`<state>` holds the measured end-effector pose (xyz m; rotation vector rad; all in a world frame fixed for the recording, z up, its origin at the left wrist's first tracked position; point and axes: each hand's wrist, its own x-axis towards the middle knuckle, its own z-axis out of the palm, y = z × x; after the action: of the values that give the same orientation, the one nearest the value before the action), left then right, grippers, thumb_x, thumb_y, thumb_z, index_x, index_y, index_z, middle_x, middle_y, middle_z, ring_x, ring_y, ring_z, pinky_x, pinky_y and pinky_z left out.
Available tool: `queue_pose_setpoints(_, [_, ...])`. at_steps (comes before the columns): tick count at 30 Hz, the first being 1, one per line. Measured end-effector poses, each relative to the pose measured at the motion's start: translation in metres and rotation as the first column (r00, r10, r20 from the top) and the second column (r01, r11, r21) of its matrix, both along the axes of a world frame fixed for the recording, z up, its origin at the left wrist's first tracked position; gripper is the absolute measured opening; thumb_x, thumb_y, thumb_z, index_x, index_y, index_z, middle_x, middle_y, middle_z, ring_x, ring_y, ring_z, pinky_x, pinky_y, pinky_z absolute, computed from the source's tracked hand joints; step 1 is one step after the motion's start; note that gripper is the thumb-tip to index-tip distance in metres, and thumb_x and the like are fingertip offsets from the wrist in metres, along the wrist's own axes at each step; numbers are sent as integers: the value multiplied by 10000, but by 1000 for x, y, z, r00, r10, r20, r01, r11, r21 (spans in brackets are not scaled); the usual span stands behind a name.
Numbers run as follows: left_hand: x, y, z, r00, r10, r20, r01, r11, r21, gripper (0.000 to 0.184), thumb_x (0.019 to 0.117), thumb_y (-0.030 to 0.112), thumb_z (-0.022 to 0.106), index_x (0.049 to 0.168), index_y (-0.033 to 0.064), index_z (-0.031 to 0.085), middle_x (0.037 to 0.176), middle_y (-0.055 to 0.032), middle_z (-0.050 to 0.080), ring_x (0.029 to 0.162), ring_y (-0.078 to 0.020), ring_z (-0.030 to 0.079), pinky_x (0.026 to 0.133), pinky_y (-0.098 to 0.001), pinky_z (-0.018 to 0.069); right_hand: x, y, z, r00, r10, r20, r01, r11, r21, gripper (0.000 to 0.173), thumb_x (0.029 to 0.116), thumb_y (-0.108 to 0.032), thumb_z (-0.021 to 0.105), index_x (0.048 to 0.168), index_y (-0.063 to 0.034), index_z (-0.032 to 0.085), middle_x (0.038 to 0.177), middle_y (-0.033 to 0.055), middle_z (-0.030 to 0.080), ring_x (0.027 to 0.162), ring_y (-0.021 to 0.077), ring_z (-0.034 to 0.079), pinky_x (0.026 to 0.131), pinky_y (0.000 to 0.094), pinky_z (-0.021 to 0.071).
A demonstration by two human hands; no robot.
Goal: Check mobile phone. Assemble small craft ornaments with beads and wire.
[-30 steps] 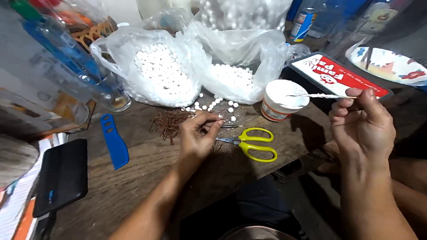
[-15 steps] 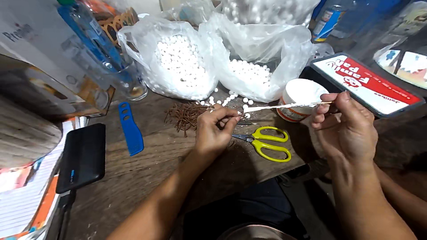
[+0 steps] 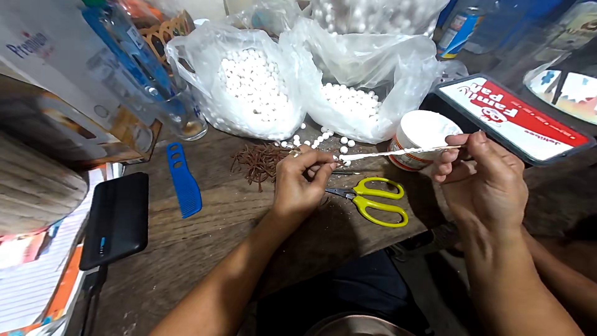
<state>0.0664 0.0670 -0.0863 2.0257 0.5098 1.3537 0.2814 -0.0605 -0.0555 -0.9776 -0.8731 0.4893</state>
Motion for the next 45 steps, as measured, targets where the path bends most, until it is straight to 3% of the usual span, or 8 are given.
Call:
queue_pose_setpoints(13, [0, 0, 0, 1000, -1, 4, 1, 1000, 23, 74, 866, -20, 677, 903, -20, 741, 818, -27, 655, 702, 23, 564, 639, -106, 465, 0, 5, 0, 1000, 0, -12, 0, 1000, -18, 448, 1094, -117, 317, 908, -122, 724, 703, -65, 695, 569, 26, 644, 544, 176, 563])
queue_pose_setpoints(23, [0, 1, -1, 999, 41, 5, -41, 999, 14, 76, 863, -23, 683, 910, -21, 742, 809, -29, 669, 707, 24, 582, 655, -111, 483, 3, 2, -1, 992, 51, -112, -53, 998, -16, 488, 1108, -133, 264, 923, -109, 714, 696, -64, 683, 569, 18, 637, 549, 158, 555])
queue_pose_setpoints(45, [0, 0, 0, 999, 49, -1, -49, 998, 29, 71, 858, -24, 681, 901, -20, 737, 804, -26, 653, 704, 23, 558, 648, -106, 457, -2, 0, -6, 999, 18, -41, -18, 1000, 10, 441, 1090, -117, 332, 907, -128, 733, 694, -60, 701, 574, 25, 648, 558, 168, 562])
